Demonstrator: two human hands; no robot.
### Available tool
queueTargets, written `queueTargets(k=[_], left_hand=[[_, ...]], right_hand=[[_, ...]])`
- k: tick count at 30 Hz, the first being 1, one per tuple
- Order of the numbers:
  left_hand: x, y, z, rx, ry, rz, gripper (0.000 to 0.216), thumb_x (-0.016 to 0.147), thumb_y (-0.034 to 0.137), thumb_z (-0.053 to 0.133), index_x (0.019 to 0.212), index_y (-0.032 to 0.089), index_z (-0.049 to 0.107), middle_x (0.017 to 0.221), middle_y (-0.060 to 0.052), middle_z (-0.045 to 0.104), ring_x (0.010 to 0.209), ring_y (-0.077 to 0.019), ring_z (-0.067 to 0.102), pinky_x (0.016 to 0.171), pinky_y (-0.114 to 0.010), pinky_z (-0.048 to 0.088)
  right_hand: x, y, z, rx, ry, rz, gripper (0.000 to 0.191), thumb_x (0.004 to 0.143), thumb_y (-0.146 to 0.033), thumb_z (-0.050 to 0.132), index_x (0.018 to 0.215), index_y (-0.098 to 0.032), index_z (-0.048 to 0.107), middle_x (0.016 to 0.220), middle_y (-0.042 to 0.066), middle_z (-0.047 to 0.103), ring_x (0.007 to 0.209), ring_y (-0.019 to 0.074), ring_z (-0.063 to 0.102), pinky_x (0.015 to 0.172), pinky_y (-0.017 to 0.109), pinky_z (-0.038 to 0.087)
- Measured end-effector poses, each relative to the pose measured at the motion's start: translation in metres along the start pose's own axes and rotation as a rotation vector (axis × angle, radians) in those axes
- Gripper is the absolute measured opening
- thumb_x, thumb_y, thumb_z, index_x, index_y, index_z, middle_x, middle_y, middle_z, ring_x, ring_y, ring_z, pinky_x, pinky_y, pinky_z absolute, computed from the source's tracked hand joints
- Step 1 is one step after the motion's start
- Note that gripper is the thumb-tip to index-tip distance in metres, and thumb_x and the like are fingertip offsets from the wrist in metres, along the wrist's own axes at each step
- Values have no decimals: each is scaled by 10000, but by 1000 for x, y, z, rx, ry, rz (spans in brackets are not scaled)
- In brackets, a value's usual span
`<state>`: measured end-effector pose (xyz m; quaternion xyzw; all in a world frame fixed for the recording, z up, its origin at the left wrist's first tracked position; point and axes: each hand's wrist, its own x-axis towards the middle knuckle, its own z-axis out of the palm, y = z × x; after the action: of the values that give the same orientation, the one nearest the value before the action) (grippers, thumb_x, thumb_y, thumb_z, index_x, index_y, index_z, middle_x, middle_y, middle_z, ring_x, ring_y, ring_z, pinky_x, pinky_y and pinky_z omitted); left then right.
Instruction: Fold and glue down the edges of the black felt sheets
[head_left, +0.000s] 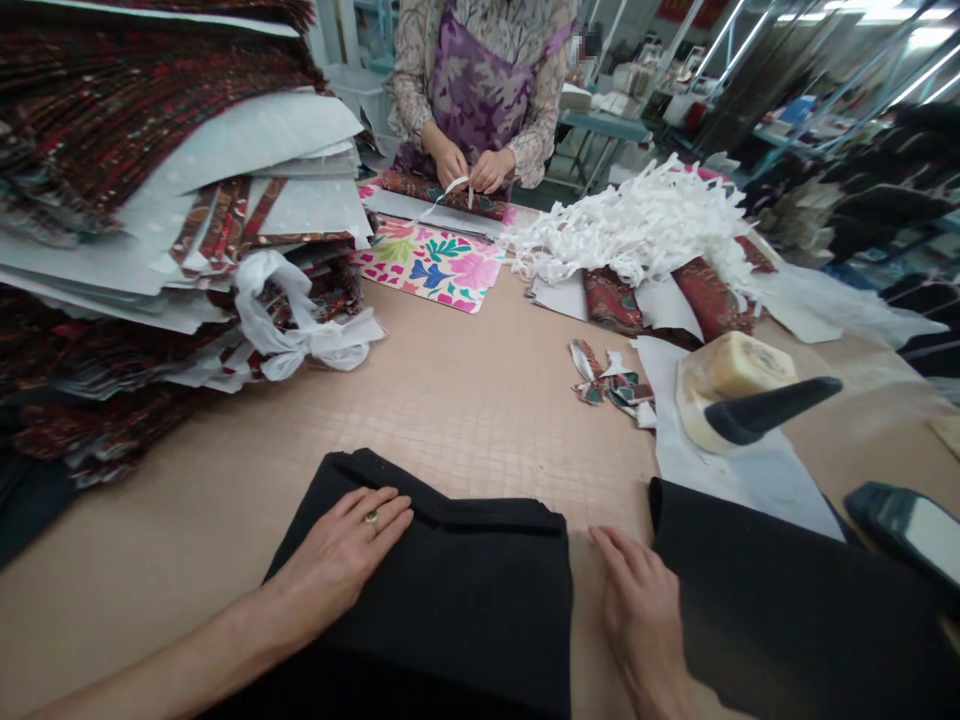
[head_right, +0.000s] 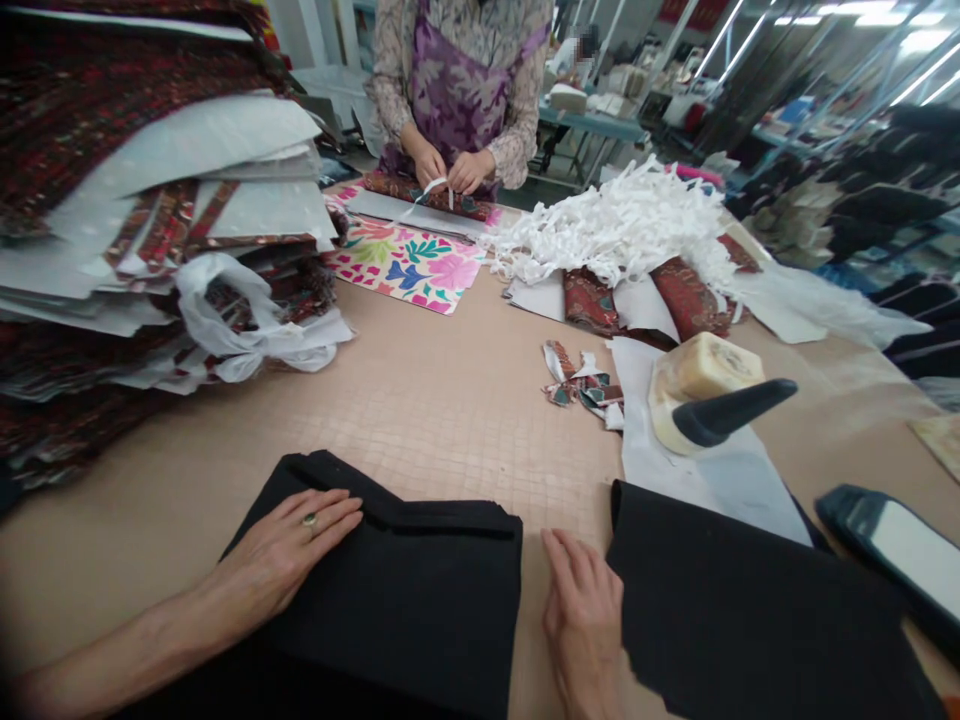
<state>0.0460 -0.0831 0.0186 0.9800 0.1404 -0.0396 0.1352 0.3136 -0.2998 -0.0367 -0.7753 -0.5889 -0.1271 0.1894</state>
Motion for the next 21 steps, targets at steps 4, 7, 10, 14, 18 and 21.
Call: queueTargets(k=[4, 7, 10, 14, 18, 21], left_hand=[[10, -8, -9, -144, 76, -75, 267, 862, 104, 413, 1085, 177, 542, 1090, -74, 551, 1011, -224, 464, 852, -370, 356], [19, -6, -20, -218, 50, -119, 120, 835, 132, 496, 930, 162, 562, 970, -61, 533, 917, -222, 461, 783, -363, 353], [30, 3, -25, -310, 50, -71, 53, 820, 135, 527, 861, 162, 546, 924, -43, 519, 901, -212, 459, 792, -357, 346], [57, 29, -17, -507, 62, 66, 204, 836, 167, 534, 1039, 194, 526, 1005, -35, 534, 955, -190, 478, 886, -340, 342], [88, 46, -1, -703, -55, 52, 274, 781, 154, 589, 1051, 190, 565, 1000, -47, 590, 966, -208, 521, 871, -327, 377], [102, 45, 6, -768, -126, 29, 204, 750, 146, 587, 949, 176, 620, 918, -46, 632, 879, -205, 566, 771, -293, 416]], right_hand=[[17, -17, -2, 239, -75, 118, 272, 863, -211, 415, 1065, -214, 597, 968, 66, 634, 903, 196, 566, 754, 346, 412], [34, -38, 0, 381, -168, 211, 206, 831, -284, 506, 976, -235, 643, 901, 55, 645, 872, 208, 560, 764, 366, 396], [43, -46, -5, 437, -202, 328, 123, 766, -305, 589, 841, -235, 657, 836, 45, 634, 852, 222, 551, 775, 391, 389], [49, -49, -23, 533, -233, 450, 98, 729, -309, 613, 708, -214, 623, 816, 32, 634, 837, 210, 570, 805, 387, 411], [55, -55, -33, 694, -237, 629, 207, 735, -368, 609, 802, -175, 636, 807, 45, 662, 779, 196, 614, 731, 329, 477], [55, -59, -30, 812, -193, 762, 340, 736, -426, 604, 930, -148, 635, 872, 73, 678, 827, 213, 631, 745, 337, 497]])
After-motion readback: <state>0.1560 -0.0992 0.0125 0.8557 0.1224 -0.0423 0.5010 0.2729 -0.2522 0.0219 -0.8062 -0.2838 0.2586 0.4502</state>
